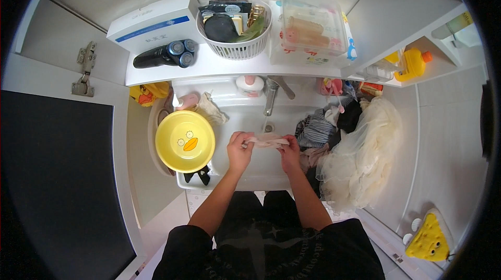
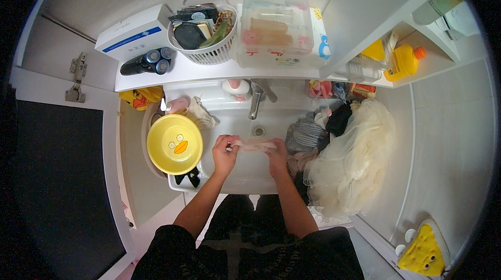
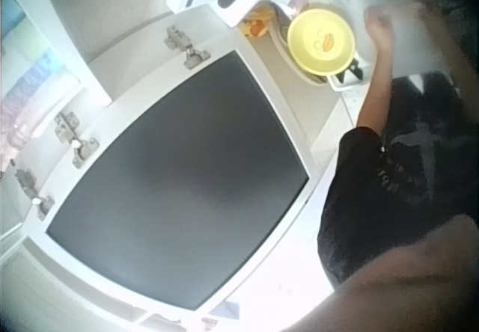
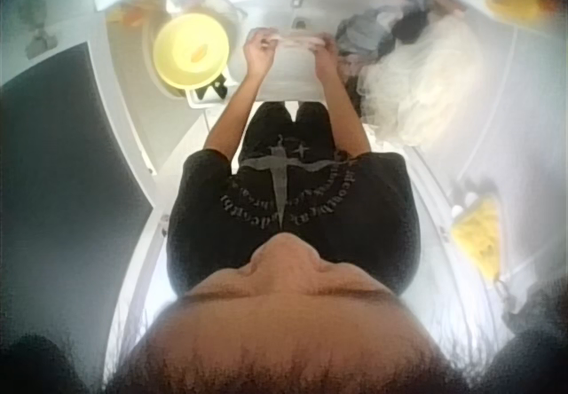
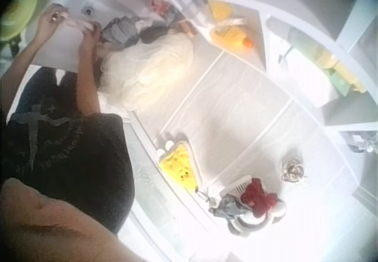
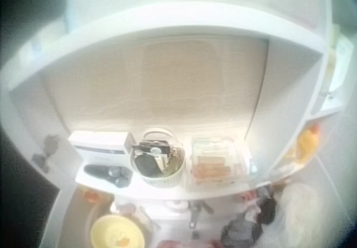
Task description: The person turns on the faucet to wet a cloth, rubs a bar of soap onto it, and scrubs the cloth by hand over the sink.
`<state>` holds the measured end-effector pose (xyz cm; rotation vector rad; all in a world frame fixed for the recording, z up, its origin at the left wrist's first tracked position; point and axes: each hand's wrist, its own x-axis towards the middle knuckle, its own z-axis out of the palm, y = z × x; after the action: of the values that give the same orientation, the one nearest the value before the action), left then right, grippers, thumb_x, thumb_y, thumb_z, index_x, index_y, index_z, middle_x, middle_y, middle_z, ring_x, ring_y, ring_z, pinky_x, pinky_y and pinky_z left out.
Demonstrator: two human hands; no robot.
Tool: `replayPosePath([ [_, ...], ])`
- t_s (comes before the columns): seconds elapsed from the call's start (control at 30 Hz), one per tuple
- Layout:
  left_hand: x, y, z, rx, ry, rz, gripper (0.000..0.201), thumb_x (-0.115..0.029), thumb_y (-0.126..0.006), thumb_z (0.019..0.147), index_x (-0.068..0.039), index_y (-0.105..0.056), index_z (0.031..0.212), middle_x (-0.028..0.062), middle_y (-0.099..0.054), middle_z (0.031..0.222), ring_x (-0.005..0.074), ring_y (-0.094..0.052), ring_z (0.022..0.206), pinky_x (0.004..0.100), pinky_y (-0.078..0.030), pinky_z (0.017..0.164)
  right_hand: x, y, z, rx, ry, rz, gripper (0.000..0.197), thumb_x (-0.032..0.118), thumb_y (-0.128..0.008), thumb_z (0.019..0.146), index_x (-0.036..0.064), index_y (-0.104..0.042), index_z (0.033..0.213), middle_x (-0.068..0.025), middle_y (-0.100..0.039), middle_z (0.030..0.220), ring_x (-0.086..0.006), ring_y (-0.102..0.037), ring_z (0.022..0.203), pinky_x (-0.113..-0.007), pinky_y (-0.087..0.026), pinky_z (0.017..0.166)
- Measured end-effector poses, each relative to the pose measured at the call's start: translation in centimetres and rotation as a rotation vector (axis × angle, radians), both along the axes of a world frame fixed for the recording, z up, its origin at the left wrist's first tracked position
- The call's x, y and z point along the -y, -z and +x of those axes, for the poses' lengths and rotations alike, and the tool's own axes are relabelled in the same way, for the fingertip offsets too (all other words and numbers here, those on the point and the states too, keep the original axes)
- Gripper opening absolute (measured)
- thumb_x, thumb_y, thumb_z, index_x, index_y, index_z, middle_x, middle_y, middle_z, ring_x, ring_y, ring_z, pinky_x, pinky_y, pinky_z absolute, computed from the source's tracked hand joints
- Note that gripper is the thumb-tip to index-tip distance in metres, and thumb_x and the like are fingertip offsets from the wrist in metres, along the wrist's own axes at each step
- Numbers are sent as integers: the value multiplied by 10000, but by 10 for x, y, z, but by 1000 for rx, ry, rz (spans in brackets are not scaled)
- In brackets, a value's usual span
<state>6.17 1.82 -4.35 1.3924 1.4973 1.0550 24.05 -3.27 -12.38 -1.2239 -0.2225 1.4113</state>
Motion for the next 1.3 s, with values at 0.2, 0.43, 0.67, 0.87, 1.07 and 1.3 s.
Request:
replayPosePath([
  [0.2, -2, 1, 6, 13, 30, -20, 232, 74, -666, 760, -36, -696, 962, 80, -610, 969, 155, -637, 779, 238, -529, 600, 3, 4, 4, -8, 44, -65, 269, -14, -524, 843, 117, -521, 1078, -44, -525, 1085, -204, -538, 1018, -358, -459, 876],
  [0.43, -5, 47, -11, 84, 28, -561, 182, -128, -653, 860, -23, -682, 1005, 74, -644, 980, 168, -636, 773, 300, -548, 674, -3, 7, -3, 128, -55, -171, 311, 73, -530, 854, 35, -566, 1161, -53, -592, 997, -171, -570, 905, -316, -462, 806],
  [0.67, -4, 43, -9, 1014, -96, -1059, 341, -318, -454, 937, -67, -604, 1112, 67, -663, 1058, 218, -632, 958, 371, -503, 829, -8, 8, 0, 169, -197, -253, 342, 243, -528, 922, -17, -608, 1128, -68, -635, 967, -167, -604, 886, -305, -486, 758],
  [0.87, -5, 27, -16, 843, 106, -1027, 380, -286, -565, 911, -35, -584, 1196, 82, -649, 1097, 194, -625, 983, 320, -486, 864, -26, -23, -10, -352, -70, -285, 346, 316, -512, 941, 46, -587, 1143, -58, -631, 1039, -190, -620, 874, -310, -505, 684],
  [1.07, -4, 19, -13, 471, 368, -952, 488, -321, -679, 883, 7, -565, 1226, 70, -645, 1105, 149, -617, 938, 267, -475, 830, -38, -58, -18, -296, -261, -331, 374, 404, -490, 939, 110, -570, 1156, -24, -610, 991, -153, -581, 786, -298, -468, 591],
  [1.3, -3, 30, -27, 818, 98, -996, 391, -298, -630, 924, -44, -555, 1212, 58, -638, 1088, 148, -633, 944, 298, -516, 780, -42, -52, -13, -108, -191, -455, 385, 425, -485, 942, 98, -596, 1111, -24, -638, 954, -177, -595, 740, -319, -511, 654],
])
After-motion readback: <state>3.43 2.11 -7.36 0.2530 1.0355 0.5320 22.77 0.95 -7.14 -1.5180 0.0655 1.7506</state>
